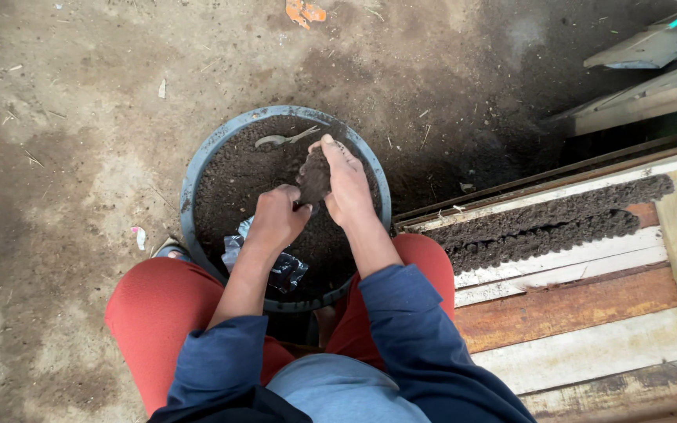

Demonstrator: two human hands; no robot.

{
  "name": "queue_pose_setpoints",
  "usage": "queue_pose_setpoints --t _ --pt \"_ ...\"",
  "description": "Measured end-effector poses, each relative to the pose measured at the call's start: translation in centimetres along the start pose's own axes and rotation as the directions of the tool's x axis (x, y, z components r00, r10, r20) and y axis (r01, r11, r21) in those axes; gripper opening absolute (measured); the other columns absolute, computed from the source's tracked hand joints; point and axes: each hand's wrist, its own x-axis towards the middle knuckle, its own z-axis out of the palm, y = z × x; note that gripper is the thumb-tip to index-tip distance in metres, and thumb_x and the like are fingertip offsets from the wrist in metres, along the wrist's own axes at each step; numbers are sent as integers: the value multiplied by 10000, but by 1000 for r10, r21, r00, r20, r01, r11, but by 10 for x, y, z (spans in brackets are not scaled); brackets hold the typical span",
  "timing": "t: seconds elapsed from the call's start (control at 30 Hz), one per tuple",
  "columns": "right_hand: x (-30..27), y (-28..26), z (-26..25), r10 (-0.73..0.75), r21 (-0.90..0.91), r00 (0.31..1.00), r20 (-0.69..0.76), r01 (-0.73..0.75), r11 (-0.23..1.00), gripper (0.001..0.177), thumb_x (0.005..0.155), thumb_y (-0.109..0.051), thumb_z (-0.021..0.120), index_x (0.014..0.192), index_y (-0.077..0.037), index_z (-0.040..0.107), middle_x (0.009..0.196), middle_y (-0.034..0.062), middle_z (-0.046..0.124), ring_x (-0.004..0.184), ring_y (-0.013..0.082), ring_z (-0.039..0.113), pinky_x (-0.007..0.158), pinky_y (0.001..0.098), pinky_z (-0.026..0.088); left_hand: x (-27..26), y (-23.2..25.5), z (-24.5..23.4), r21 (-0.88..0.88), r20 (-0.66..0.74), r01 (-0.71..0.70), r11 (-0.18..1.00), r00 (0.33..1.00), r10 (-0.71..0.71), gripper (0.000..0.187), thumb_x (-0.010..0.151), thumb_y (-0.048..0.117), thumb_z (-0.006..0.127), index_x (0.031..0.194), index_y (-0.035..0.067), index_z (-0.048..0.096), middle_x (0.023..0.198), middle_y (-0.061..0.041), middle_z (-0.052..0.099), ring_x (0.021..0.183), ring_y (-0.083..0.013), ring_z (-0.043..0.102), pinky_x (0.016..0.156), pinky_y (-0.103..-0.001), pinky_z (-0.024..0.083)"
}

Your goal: The person scoops soil from a bucket and places it into a wooden seed tray, forming small mounds in a row. They repeatedly take handfuls of soil, shape them, and arrange them in the tray compartments.

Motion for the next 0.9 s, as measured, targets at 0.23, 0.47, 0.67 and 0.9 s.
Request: queue_pose_setpoints --t 0.23,0.47,0.67,0.9 --pt "-2 2 -15 -57 -386 982 183 125 914 318 1087 -310 485 955 -106 690 828 94 657 772 202 645 695 387 549 -23 43 -29 -167 72 41 985 997 -29 538 975 97 580 1426 -186 501 1462 -437 451 1334 -588 523 1009 -643 599" --pt "-44 -5 -25 100 -914 909 406 404 36 234 946 -89 640 1146 -202 690 1222 55 642 1247 318 618 1132 685 390 -12 24 -23 -307 -31 6 952 999 -16 408 846 128 602 1217 87 764 750 -155 724 705 -224 735 617 -364 614" --pt "-58 -26 -20 74 -869 869 490 493 -40 220 973 -27 610 1164 -134 626 1112 114 672 1193 365 637 1150 766 309 -30 17 -45 -260 26 -89 962 995 99 471 947 98 713 1409 91 624 1346 -219 653 1273 -422 603 1052 -618 515" --pt "19 1 -56 91 -981 977 194 192 30 638 916 -314 741 1494 -181 506 1448 244 483 1400 449 500 1212 574 393 -7 -22 -26 -618 102 -4 786 991 86 413 967 137 784 1318 -48 669 1179 -306 704 1134 -424 708 967 -548 642"
